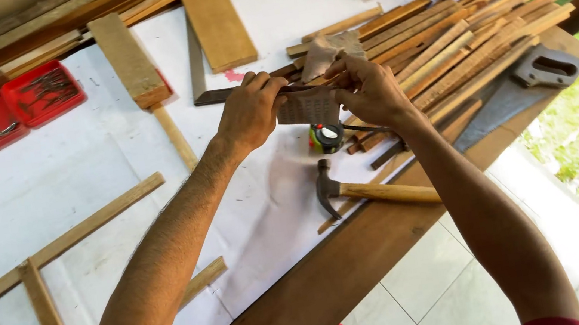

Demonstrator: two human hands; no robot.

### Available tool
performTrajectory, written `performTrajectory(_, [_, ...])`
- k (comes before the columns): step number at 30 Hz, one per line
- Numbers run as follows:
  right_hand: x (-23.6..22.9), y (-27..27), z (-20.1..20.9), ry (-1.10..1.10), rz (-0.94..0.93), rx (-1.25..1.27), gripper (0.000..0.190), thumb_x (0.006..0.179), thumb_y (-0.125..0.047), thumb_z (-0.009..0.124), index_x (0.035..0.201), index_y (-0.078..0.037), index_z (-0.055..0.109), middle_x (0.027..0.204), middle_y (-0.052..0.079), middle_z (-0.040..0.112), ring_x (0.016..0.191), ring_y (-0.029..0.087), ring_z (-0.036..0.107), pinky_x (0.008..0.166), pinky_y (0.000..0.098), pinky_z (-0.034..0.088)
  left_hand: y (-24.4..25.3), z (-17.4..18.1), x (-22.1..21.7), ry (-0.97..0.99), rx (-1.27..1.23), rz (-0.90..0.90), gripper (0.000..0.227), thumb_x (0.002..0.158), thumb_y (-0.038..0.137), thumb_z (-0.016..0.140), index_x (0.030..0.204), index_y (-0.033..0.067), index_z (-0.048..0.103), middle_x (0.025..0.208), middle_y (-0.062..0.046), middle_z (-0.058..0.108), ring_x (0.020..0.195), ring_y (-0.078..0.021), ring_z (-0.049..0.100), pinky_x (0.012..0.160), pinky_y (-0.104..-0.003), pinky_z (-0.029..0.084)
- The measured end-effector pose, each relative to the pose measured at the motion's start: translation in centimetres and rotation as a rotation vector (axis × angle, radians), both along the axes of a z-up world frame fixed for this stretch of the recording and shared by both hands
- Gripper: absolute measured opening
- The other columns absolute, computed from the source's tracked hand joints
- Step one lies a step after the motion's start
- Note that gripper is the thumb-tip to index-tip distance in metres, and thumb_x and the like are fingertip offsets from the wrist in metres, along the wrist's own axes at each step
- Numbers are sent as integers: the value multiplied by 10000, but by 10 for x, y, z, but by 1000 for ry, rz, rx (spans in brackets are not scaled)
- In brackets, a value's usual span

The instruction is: The person sorts through a pile of thin wooden strips on a workbench, sands a strip with sandpaper, and fits strips together into rectangular frame assemblies. They measure a strip with a tape measure, pick nails from a red tray, and hammer nails to fasten the frame joints.

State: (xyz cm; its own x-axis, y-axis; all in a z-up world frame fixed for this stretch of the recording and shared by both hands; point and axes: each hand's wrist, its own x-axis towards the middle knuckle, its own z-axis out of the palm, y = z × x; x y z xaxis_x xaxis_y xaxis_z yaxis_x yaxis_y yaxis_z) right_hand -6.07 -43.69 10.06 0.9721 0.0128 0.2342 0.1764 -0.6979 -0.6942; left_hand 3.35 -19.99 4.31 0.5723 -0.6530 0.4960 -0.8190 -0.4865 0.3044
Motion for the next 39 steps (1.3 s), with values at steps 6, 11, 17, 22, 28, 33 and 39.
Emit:
performTrajectory(6, [-20,-60,-14,193,-140,120,171,939,-58,691,1108,-33,701,991,119,769,891,187,750,747,328,641,-59,5,-11,263,-71,-69,198,1010,197,657,1146,52,658,1086,-97,705,1049,-291,645,854,-442,560])
performTrajectory(11, [-18,-97,-44,311,-197,20,202,948,-92,659,1137,-65,724,1051,122,765,915,219,764,758,376,659,-77,-16,0,320,-66,-53,142,1013,200,665,1083,78,685,1024,-77,708,1000,-267,666,825,-426,565])
performTrajectory(17, [-10,-82,-38,211,-192,-70,229,934,-147,710,1150,-75,733,1176,136,717,973,261,745,812,419,655,-51,-9,7,352,-85,-12,163,968,202,719,1075,85,684,1009,-53,669,927,-202,675,802,-399,566])
performTrajectory(22, [7,-30,-12,129,-117,-94,207,934,-152,734,1129,-86,753,1124,133,757,1030,250,745,876,411,644,1,20,-3,273,-116,65,206,941,210,757,1084,88,673,1008,-46,647,940,-194,668,787,-390,569])
performTrajectory(28, [37,48,6,26,93,-117,188,916,-136,736,1099,-111,775,1116,83,785,1053,208,754,954,388,618,89,54,-25,214,-177,183,201,942,189,755,1100,97,669,1013,-39,644,968,-192,671,798,-386,581])
performTrajectory(33, [47,135,26,28,181,-106,204,944,-197,748,1138,-134,751,1188,93,735,1048,219,733,911,372,631,172,69,-49,62,-167,310,189,929,180,774,1056,97,660,1025,-43,648,984,-212,669,799,-395,584])
performTrajectory(39, [54,238,30,-65,447,-134,182,970,-189,723,1120,-90,753,1160,118,749,1076,228,731,844,392,635,273,83,-92,65,-172,499,210,931,185,783,1073,97,655,985,-49,630,965,-226,664,771,-406,574])
